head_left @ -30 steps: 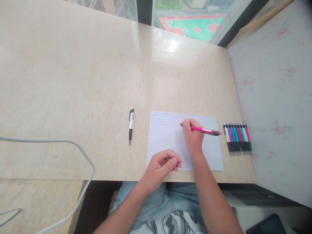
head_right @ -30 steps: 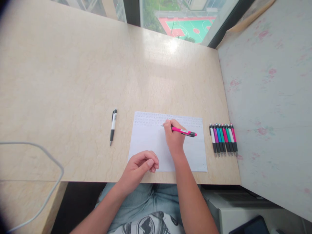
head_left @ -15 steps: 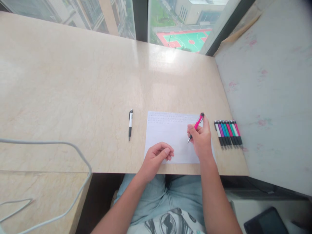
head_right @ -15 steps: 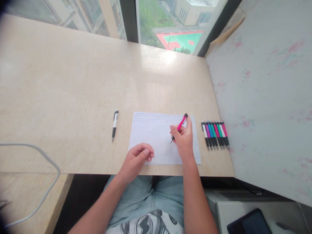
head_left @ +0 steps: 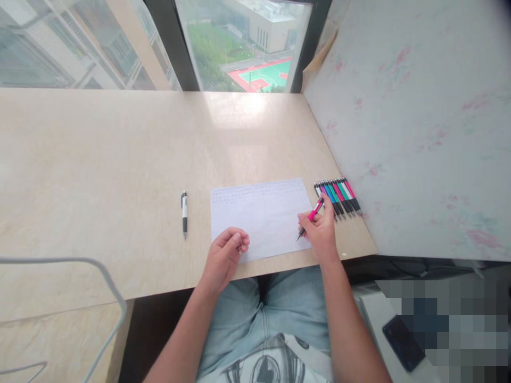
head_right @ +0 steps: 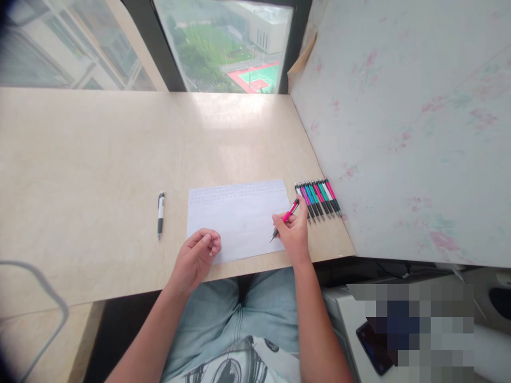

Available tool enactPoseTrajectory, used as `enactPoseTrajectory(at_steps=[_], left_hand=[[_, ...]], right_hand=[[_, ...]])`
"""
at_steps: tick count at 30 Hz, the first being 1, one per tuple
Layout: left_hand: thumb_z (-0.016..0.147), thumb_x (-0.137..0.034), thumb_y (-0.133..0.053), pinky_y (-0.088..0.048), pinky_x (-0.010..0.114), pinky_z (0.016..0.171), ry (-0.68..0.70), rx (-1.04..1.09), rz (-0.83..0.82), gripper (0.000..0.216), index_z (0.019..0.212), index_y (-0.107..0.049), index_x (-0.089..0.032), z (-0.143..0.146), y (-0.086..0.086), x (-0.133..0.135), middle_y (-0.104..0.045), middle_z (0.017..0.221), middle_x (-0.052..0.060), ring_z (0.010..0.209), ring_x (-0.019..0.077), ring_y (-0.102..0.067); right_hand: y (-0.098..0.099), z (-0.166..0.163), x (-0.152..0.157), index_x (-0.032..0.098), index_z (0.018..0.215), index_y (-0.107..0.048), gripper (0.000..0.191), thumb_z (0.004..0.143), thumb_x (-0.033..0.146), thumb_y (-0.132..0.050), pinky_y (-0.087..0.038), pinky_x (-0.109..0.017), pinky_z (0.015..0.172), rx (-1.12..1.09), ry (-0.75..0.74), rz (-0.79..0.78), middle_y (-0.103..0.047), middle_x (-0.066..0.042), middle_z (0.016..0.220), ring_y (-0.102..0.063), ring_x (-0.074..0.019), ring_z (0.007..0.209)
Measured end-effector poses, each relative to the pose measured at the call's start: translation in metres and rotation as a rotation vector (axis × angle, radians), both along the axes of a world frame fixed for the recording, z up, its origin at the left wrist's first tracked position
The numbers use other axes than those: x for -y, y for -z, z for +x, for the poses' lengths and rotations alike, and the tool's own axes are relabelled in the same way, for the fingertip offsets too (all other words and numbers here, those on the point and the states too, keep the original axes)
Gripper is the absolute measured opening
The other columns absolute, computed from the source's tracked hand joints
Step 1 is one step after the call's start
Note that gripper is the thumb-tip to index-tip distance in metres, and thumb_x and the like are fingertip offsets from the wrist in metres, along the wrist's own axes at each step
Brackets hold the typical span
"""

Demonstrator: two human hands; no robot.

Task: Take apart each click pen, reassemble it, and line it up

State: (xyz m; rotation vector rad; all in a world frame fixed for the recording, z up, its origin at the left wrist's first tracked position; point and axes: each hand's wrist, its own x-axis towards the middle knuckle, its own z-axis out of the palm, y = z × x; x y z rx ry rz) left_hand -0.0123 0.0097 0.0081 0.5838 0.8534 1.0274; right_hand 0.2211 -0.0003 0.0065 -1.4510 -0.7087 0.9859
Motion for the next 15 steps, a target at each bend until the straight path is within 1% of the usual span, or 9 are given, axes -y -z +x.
enactPoseTrajectory(at_steps=[3,5,7,9,11,13,15], left_hand=[[0.083,-0.028,-0.073,-0.041,0.021,0.061,-0.016,0.009,-0.010,0.016,0.084,-0.071,-0.013,-0.001,0.001,-0.001,-0.062,0.075,0.004,0.066,0.0098,-0.052],[0.083,-0.028,-0.073,-0.041,0.020,0.060,-0.023,0.013,-0.019,0.015,0.084,-0.071,-0.013,-0.001,0.001,-0.001,-0.061,0.075,0.004,0.065,0.0094,-0.051],[0.083,-0.027,-0.073,-0.041,0.020,0.060,-0.020,0.021,-0.025,0.015,0.084,-0.071,-0.012,-0.001,0.001,-0.002,-0.061,0.075,0.003,0.064,0.0089,-0.051],[0.083,-0.027,-0.073,-0.041,0.019,0.060,-0.017,0.027,-0.025,0.015,0.085,-0.071,-0.012,-0.001,0.001,-0.002,-0.061,0.075,0.004,0.064,0.0086,-0.051],[0.083,-0.027,-0.074,-0.041,0.019,0.059,-0.022,0.029,-0.025,0.016,0.085,-0.071,-0.012,-0.001,0.001,-0.003,-0.061,0.075,0.004,0.064,0.0086,-0.051],[0.082,-0.028,-0.074,-0.041,0.019,0.059,-0.034,0.031,-0.025,0.016,0.085,-0.070,-0.012,-0.001,0.001,-0.002,-0.061,0.075,0.004,0.064,0.0087,-0.051],[0.082,-0.028,-0.074,-0.041,0.019,0.058,-0.040,0.034,-0.024,0.017,0.084,-0.070,-0.012,-0.001,0.001,-0.002,-0.061,0.075,0.004,0.064,0.0087,-0.050]], right_hand=[[0.002,0.007,0.005,0.032,0.152,-0.019,0.092,0.078,0.036,-0.073,-0.044,-0.020,0.044,0.039,0.009,-0.003,-0.060,0.007,0.074,-0.053,-0.0105,0.051],[0.002,0.013,0.008,0.031,0.153,-0.015,0.094,0.078,0.037,-0.072,-0.045,-0.022,0.045,0.083,0.005,-0.016,-0.060,0.006,0.074,-0.055,-0.0120,0.052],[0.003,0.021,0.008,0.027,0.155,-0.012,0.095,0.080,0.038,-0.070,-0.048,-0.026,0.050,0.183,-0.012,-0.049,-0.061,0.005,0.074,-0.058,-0.0147,0.056],[0.002,0.030,0.007,0.022,0.156,-0.012,0.094,0.081,0.038,-0.067,-0.050,-0.031,0.057,0.386,-0.023,-0.110,-0.062,0.003,0.072,-0.060,-0.0180,0.060],[0.001,0.039,0.004,0.020,0.156,-0.016,0.090,0.082,0.037,-0.065,-0.050,-0.036,0.064,0.663,-0.036,-0.197,-0.065,-0.001,0.075,-0.062,-0.0217,0.065],[-0.001,0.045,0.001,0.021,0.155,-0.023,0.082,0.084,0.033,-0.062,-0.048,-0.038,0.069,0.919,-0.073,-0.279,-0.069,-0.007,0.087,-0.064,-0.0256,0.074],[-0.003,0.048,-0.002,0.023,0.153,-0.031,0.074,0.085,0.031,-0.059,-0.046,-0.037,0.072,1.086,-0.122,-0.330,-0.069,-0.011,0.102,-0.065,-0.0282,0.085]])
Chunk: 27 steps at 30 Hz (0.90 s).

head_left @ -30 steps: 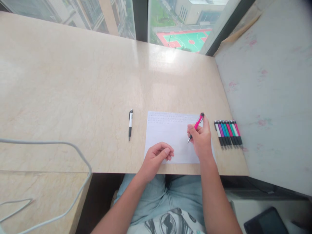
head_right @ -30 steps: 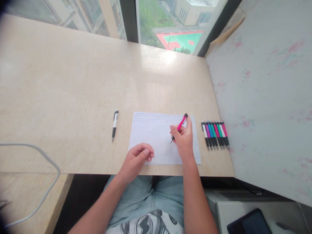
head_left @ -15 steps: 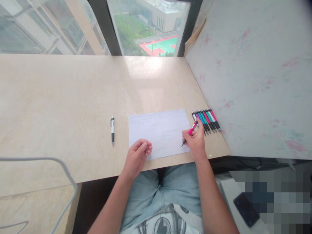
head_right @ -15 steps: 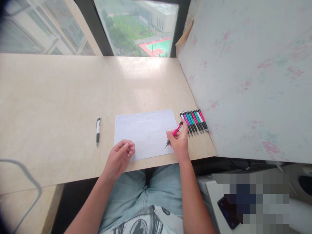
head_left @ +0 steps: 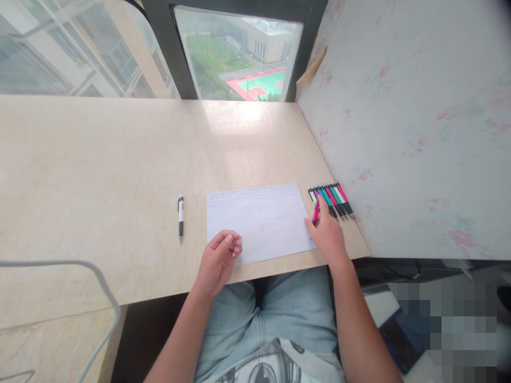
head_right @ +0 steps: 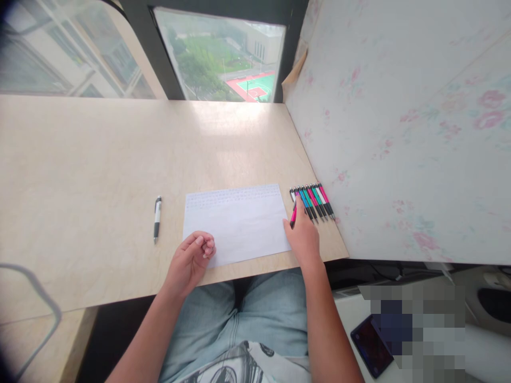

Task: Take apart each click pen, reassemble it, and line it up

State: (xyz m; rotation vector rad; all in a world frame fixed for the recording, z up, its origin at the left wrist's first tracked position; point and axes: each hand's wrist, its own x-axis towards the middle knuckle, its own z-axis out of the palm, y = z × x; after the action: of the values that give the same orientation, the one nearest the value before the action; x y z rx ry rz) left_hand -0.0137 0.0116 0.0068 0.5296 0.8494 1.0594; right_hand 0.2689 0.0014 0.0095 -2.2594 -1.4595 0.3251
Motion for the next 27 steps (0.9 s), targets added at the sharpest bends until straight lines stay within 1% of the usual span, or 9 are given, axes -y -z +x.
enactPoseTrajectory(at_steps=[2,4,5,7,9,11,15,21,27], left_hand=[[0.082,-0.029,-0.074,-0.041,0.019,0.058,0.000,0.007,0.000,0.017,0.084,-0.070,-0.013,0.000,0.001,0.000,-0.061,0.075,0.004,0.064,0.0087,-0.051],[0.083,-0.028,-0.074,-0.041,0.019,0.059,0.002,0.018,0.000,0.016,0.084,-0.070,-0.013,-0.001,0.001,0.001,-0.061,0.075,0.003,0.064,0.0085,-0.051],[0.083,-0.028,-0.073,-0.041,0.019,0.059,0.004,0.024,0.001,0.016,0.085,-0.070,-0.013,-0.001,0.001,0.001,-0.061,0.075,0.003,0.064,0.0084,-0.051],[0.083,-0.027,-0.073,-0.041,0.019,0.059,0.004,0.032,0.002,0.015,0.085,-0.070,-0.013,-0.001,0.001,0.001,-0.061,0.075,0.003,0.064,0.0083,-0.051],[0.083,-0.027,-0.073,-0.042,0.019,0.060,0.001,0.031,0.001,0.015,0.084,-0.070,-0.012,0.000,0.001,0.001,-0.062,0.074,0.003,0.064,0.0084,-0.051],[0.082,-0.027,-0.074,-0.042,0.019,0.059,-0.004,0.027,-0.002,0.016,0.083,-0.071,-0.012,0.000,0.001,0.000,-0.062,0.074,0.003,0.064,0.0085,-0.051],[0.081,-0.028,-0.075,-0.042,0.019,0.059,-0.009,0.031,-0.005,0.016,0.083,-0.071,-0.013,0.000,0.001,0.000,-0.062,0.074,0.003,0.064,0.0085,-0.051],[0.082,-0.028,-0.075,-0.043,0.019,0.059,-0.018,0.040,-0.009,0.015,0.084,-0.071,-0.013,-0.001,0.002,0.001,-0.062,0.075,0.004,0.065,0.0087,-0.051],[0.085,-0.027,-0.071,-0.044,0.018,0.060,0.001,0.050,0.009,0.012,0.085,-0.072,-0.015,-0.001,0.002,0.001,-0.062,0.075,0.003,0.065,0.0089,-0.051]], right_hand=[[-0.002,-0.001,0.000,0.023,0.149,-0.038,0.066,0.087,0.030,-0.057,-0.045,-0.035,0.071,0.083,-0.025,-0.039,-0.068,-0.011,0.106,-0.064,-0.0278,0.090],[-0.003,-0.003,0.001,0.022,0.143,-0.047,0.055,0.089,0.030,-0.056,-0.043,-0.033,0.069,0.120,-0.024,-0.057,-0.068,-0.009,0.101,-0.063,-0.0257,0.088],[-0.003,-0.005,0.002,0.021,0.136,-0.053,0.048,0.090,0.030,-0.056,-0.041,-0.032,0.068,0.132,-0.019,-0.063,-0.068,-0.008,0.100,-0.062,-0.0247,0.088],[-0.003,-0.007,0.004,0.020,0.117,-0.065,0.029,0.091,0.030,-0.055,-0.039,-0.030,0.065,0.156,-0.003,-0.078,-0.067,-0.008,0.098,-0.061,-0.0228,0.086],[-0.004,-0.009,0.005,0.021,0.097,-0.070,0.019,0.091,0.030,-0.055,-0.035,-0.030,0.062,0.181,0.019,-0.100,-0.067,-0.007,0.095,-0.060,-0.0213,0.083],[-0.005,-0.010,0.005,0.021,0.088,-0.070,0.017,0.091,0.029,-0.055,-0.032,-0.030,0.060,0.198,0.046,-0.123,-0.067,-0.007,0.092,-0.059,-0.0200,0.079],[-0.008,-0.012,0.003,0.021,0.086,-0.070,0.015,0.090,0.028,-0.057,-0.029,-0.030,0.059,0.196,0.082,-0.136,-0.067,-0.007,0.093,-0.057,-0.0185,0.075],[-0.004,-0.013,0.005,0.020,0.087,-0.068,0.015,0.087,0.034,-0.061,-0.031,-0.029,0.060,0.125,0.047,-0.020,-0.068,-0.005,0.087,-0.059,-0.0209,0.080],[0.003,-0.017,0.009,0.022,0.081,-0.064,0.011,0.087,0.030,-0.059,-0.028,-0.030,0.059,0.121,0.035,0.053,-0.066,-0.005,0.083,-0.056,-0.0207,0.074]])
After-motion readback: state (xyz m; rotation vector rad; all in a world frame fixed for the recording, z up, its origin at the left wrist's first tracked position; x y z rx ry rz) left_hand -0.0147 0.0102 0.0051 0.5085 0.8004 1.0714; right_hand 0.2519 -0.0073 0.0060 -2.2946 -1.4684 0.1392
